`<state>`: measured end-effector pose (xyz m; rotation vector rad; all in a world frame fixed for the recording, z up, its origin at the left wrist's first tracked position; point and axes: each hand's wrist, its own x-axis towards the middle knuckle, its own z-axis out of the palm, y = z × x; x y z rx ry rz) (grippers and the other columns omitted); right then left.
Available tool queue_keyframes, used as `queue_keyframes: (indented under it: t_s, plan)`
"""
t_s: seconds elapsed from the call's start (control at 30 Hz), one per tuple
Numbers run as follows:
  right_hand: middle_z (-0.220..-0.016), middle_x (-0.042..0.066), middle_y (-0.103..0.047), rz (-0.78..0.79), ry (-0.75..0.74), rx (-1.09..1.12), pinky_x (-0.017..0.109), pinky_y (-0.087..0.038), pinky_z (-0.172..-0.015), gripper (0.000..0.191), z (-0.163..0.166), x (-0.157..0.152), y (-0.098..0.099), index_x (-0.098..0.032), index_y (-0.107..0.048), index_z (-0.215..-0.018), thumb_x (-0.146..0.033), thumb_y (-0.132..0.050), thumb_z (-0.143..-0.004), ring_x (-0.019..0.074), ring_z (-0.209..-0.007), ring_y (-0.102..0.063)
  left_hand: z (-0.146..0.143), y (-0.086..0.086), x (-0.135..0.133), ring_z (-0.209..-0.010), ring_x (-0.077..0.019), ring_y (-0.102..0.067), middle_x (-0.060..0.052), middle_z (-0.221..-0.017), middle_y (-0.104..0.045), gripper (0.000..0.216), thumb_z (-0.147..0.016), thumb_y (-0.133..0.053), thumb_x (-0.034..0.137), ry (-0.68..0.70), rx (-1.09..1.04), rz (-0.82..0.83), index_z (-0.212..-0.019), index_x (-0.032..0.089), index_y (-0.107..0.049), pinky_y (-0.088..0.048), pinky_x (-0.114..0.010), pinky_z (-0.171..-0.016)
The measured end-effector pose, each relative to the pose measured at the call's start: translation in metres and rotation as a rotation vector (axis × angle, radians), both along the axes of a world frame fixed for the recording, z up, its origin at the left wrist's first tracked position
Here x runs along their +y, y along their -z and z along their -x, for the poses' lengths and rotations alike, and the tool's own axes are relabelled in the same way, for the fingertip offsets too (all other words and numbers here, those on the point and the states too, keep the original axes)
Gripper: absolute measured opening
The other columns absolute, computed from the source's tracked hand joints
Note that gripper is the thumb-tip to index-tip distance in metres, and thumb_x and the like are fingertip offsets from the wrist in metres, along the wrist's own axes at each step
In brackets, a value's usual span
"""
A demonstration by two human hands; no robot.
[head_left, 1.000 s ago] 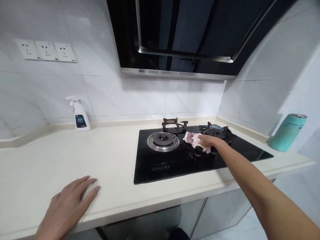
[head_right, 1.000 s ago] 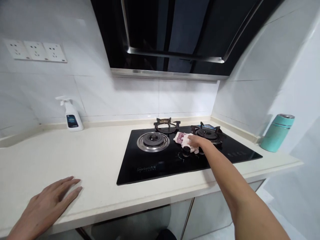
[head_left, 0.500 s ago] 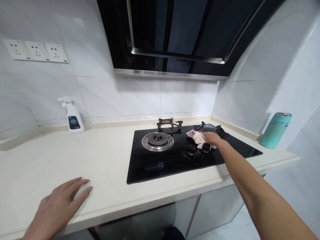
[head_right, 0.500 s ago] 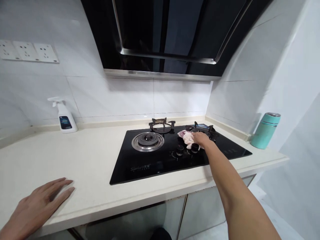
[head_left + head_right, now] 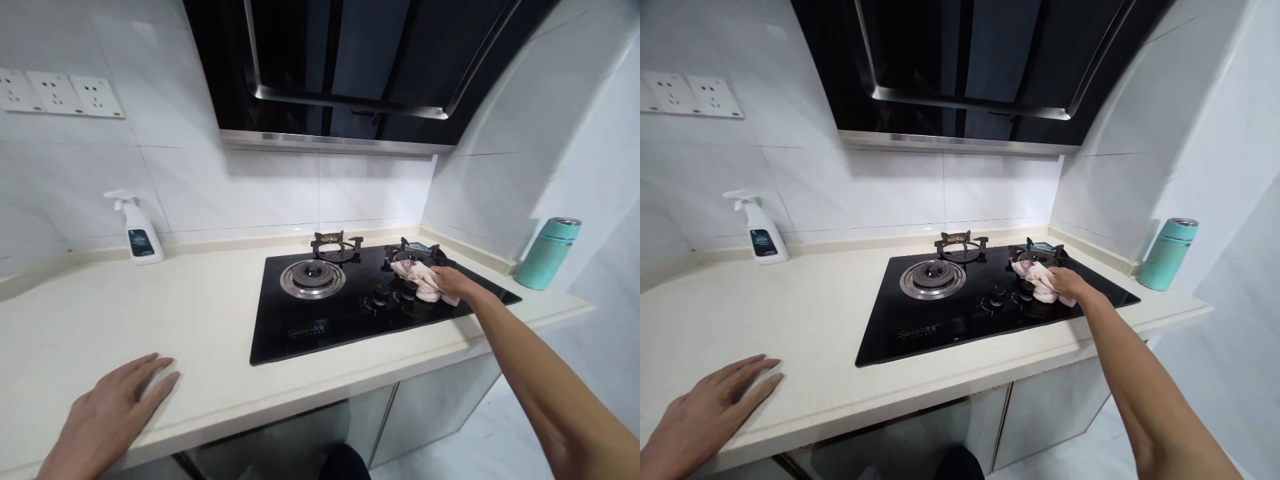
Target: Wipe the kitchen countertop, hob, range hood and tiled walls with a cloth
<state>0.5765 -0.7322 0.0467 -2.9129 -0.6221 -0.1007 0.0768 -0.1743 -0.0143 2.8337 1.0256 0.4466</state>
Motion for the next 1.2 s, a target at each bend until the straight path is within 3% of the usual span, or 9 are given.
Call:
queue_keyframes:
  t_s: [0.17,0.3,0.43,0.6,0.73,0.93,1.03,1.1,1.2]
  plan:
    - [-0.131,0.015,-0.069,0.042,0.096,-0.030,0.039,-0.050,-0.098,0.039,0.037,-0.034,0.017,-0.021,-0.067,-0.134,-0.032,-0.050,-0.101,0.0318,-0.120,-0.065,-0.002,0.002,-0.002,-0.143,-0.0318,-0.051,-0.003,-0.150,-0.061,0.075,-0.087,-0.027,0.079,0.016,0.008,-0.021,-0.129,0.033,-0.070,-0.044,-0.056,-0.115]
    - [-0.148,0.013,-0.057,0.032,0.149,-0.058,0.048,-0.046,-0.109,0.046,0.067,-0.030,0.029,-0.025,-0.061,-0.142,-0.043,-0.042,-0.104,0.0348,-0.137,-0.053,-0.005,0.003,-0.005,-0.145,-0.0322,-0.048,-0.003,-0.154,-0.057,0.077,-0.090,-0.022,0.078,0.017,0.026,-0.041,-0.133,0.033,-0.066,-0.042,-0.060,-0.114]
    - [-0.147,0.016,-0.058,0.000,0.111,-0.075,0.037,-0.046,-0.108,0.050,0.096,0.004,0.036,-0.017,-0.056,-0.145,-0.042,-0.035,-0.107,0.0292,-0.131,-0.057,-0.005,0.003,-0.007,-0.145,-0.0339,-0.048,-0.006,-0.153,-0.057,0.074,-0.091,-0.026,0.075,0.051,0.004,-0.033,-0.134,0.030,-0.067,-0.041,-0.061,-0.114]
    - [-0.128,0.023,-0.065,-0.005,0.119,-0.164,0.043,-0.046,-0.100,0.059,0.147,0.041,0.044,-0.011,-0.062,-0.125,-0.062,-0.041,-0.104,0.0368,-0.121,-0.060,-0.005,0.005,-0.007,-0.142,-0.0365,-0.050,-0.009,-0.151,-0.059,0.072,-0.091,-0.030,0.072,0.073,-0.054,-0.039,-0.133,0.028,-0.069,-0.041,-0.062,-0.113]
    - [-0.126,0.022,-0.063,-0.118,-0.009,-0.218,0.045,-0.044,-0.099,0.065,0.199,0.072,0.046,-0.013,-0.060,-0.124,-0.070,-0.058,-0.094,0.0380,-0.119,-0.057,-0.005,0.001,-0.010,-0.143,-0.0354,-0.049,-0.009,-0.152,-0.058,0.073,-0.092,-0.028,0.070,0.065,-0.012,-0.038,-0.136,0.027,-0.067,-0.041,-0.059,-0.113]
    - [-0.106,0.009,-0.067,-0.401,-0.325,-0.066,0.035,-0.044,-0.085,0.043,0.259,0.141,0.036,-0.019,-0.061,-0.110,-0.046,-0.075,-0.080,0.0281,-0.100,-0.061,-0.005,-0.010,-0.021,-0.146,-0.0351,-0.045,-0.011,-0.157,-0.052,0.071,-0.097,-0.025,0.065,0.062,0.042,-0.023,-0.141,0.024,-0.063,-0.039,-0.058,-0.115]
    - [-0.101,0.003,-0.068,-0.561,-0.403,0.047,0.031,-0.046,-0.077,0.045,0.249,0.171,0.021,-0.021,-0.060,-0.114,-0.037,-0.077,-0.075,0.0230,-0.089,-0.063,-0.004,-0.012,-0.024,-0.146,-0.0352,-0.046,-0.012,-0.155,-0.055,0.069,-0.096,-0.028,0.062,0.058,0.024,-0.029,-0.140,0.023,-0.065,-0.040,-0.057,-0.115]
    - [-0.119,0.004,-0.068,-0.649,-0.429,0.001,0.031,-0.049,-0.084,0.061,0.219,0.184,0.000,-0.023,-0.055,-0.134,-0.033,-0.076,-0.078,0.0227,-0.099,-0.065,-0.004,-0.012,-0.027,-0.145,-0.0344,-0.047,-0.012,-0.154,-0.056,0.069,-0.095,-0.030,0.061,0.050,0.023,-0.026,-0.139,0.023,-0.066,-0.041,-0.055,-0.115]
    - [-0.147,0.006,-0.054,-0.502,-0.325,-0.183,0.030,-0.046,-0.105,0.072,0.151,0.194,-0.038,-0.029,-0.043,-0.154,-0.030,-0.070,-0.087,0.0218,-0.126,-0.058,-0.003,-0.014,-0.030,-0.146,-0.0334,-0.046,-0.011,-0.155,-0.055,0.071,-0.093,-0.029,0.062,0.028,0.043,-0.032,-0.139,0.023,-0.066,-0.040,-0.053,-0.116]
